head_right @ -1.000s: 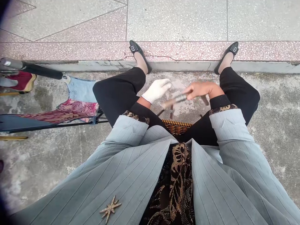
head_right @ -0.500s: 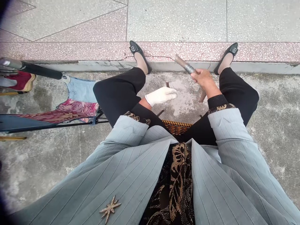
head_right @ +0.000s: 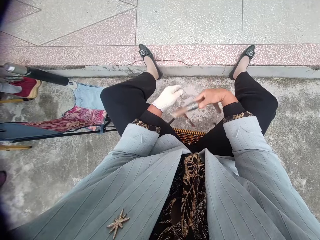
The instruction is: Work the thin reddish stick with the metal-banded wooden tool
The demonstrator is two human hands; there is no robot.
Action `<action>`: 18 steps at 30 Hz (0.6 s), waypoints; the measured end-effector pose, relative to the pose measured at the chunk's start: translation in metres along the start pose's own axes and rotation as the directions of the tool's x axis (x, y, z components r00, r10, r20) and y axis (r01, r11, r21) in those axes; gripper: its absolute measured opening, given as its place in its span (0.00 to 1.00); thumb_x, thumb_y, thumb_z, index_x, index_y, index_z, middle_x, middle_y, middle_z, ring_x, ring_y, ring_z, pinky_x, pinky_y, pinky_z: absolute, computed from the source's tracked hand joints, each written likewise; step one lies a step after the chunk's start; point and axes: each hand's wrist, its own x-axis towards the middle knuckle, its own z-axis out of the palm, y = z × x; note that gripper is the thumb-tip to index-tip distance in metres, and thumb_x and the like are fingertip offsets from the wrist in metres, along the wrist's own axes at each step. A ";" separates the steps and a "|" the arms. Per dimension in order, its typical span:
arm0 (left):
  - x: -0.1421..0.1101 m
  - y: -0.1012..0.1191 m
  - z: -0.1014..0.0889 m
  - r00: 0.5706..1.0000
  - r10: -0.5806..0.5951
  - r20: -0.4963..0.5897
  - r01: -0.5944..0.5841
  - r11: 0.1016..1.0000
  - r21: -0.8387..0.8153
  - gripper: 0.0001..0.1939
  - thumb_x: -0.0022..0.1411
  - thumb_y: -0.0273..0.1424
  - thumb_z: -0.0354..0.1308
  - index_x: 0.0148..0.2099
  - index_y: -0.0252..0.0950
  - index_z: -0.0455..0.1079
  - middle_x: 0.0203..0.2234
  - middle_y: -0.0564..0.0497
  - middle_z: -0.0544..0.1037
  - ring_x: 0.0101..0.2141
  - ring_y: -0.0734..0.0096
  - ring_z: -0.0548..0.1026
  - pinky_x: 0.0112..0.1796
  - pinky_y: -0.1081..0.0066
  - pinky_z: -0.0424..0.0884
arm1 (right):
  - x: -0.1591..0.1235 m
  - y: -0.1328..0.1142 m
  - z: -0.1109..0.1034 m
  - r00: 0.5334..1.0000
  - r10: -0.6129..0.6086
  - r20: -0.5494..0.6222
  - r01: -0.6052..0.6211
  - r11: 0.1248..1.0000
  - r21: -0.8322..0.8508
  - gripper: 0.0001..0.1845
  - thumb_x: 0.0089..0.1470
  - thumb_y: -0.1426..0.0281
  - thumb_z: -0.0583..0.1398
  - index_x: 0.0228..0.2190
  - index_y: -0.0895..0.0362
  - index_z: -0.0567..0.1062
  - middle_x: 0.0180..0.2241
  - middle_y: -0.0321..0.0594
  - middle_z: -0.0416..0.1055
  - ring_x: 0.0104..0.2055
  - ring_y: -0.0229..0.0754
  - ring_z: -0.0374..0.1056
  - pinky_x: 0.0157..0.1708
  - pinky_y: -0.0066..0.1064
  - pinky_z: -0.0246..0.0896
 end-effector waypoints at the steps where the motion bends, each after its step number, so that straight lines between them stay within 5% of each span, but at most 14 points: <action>1: 0.001 0.000 0.001 1.000 -0.023 -0.009 0.023 1.000 -0.018 0.14 0.70 0.34 0.50 0.35 0.34 0.72 0.30 0.49 0.77 0.34 0.67 0.73 0.41 0.68 0.69 | -0.002 -0.001 -0.003 0.997 -0.030 -0.076 0.035 0.997 0.076 0.23 0.48 0.44 0.73 0.37 0.48 0.87 0.24 0.36 0.74 0.30 0.45 0.72 0.30 0.35 0.68; 3: 0.002 0.000 0.005 0.999 -0.017 0.040 0.019 0.999 -0.038 0.15 0.71 0.36 0.50 0.35 0.34 0.72 0.28 0.50 0.75 0.33 0.67 0.71 0.40 0.68 0.68 | -0.003 -0.001 -0.008 0.942 -0.055 -0.332 0.137 0.964 0.229 0.27 0.52 0.42 0.70 0.40 0.51 0.85 0.28 0.38 0.75 0.32 0.45 0.72 0.33 0.35 0.71; 5: 0.001 0.002 0.009 0.988 0.043 0.148 -0.040 0.999 -0.025 0.15 0.70 0.36 0.51 0.34 0.34 0.72 0.27 0.51 0.74 0.33 0.68 0.71 0.41 0.68 0.68 | 0.000 0.003 -0.012 0.818 0.029 -0.575 0.193 0.927 0.321 0.25 0.55 0.45 0.70 0.39 0.54 0.82 0.29 0.40 0.74 0.32 0.44 0.71 0.35 0.37 0.72; 7: 0.000 0.004 0.013 0.968 0.094 0.231 -0.098 0.995 0.005 0.14 0.69 0.37 0.52 0.34 0.34 0.72 0.27 0.51 0.74 0.33 0.68 0.72 0.43 0.68 0.68 | 0.006 0.010 -0.012 0.720 0.159 -0.676 0.112 0.934 0.339 0.18 0.59 0.52 0.69 0.38 0.55 0.81 0.30 0.41 0.72 0.31 0.44 0.69 0.36 0.38 0.72; 9: -0.001 0.005 0.016 0.951 0.138 0.275 -0.149 0.989 0.020 0.15 0.69 0.38 0.52 0.36 0.34 0.73 0.29 0.51 0.76 0.34 0.68 0.73 0.43 0.68 0.69 | 0.012 0.017 -0.010 0.678 0.265 -0.686 -0.036 0.944 0.328 0.13 0.60 0.60 0.68 0.39 0.57 0.81 0.30 0.41 0.72 0.31 0.43 0.69 0.37 0.38 0.72; 13: -0.006 0.007 0.015 0.918 0.196 0.346 -0.222 0.974 0.038 0.18 0.70 0.41 0.51 0.36 0.35 0.73 0.32 0.49 0.78 0.34 0.66 0.74 0.42 0.68 0.68 | 0.020 0.020 -0.002 0.716 0.327 -0.617 -0.366 0.928 0.068 0.14 0.61 0.68 0.65 0.46 0.60 0.83 0.33 0.43 0.77 0.36 0.47 0.73 0.41 0.37 0.69; 18: -0.012 0.015 0.007 0.908 0.178 0.380 -0.217 0.974 0.061 0.18 0.72 0.40 0.49 0.39 0.34 0.75 0.32 0.49 0.79 0.34 0.67 0.74 0.40 0.69 0.68 | 0.025 0.008 0.009 0.807 0.382 -0.450 -0.564 0.725 -0.396 0.17 0.63 0.64 0.65 0.51 0.54 0.85 0.48 0.48 0.81 0.50 0.57 0.75 0.44 0.39 0.66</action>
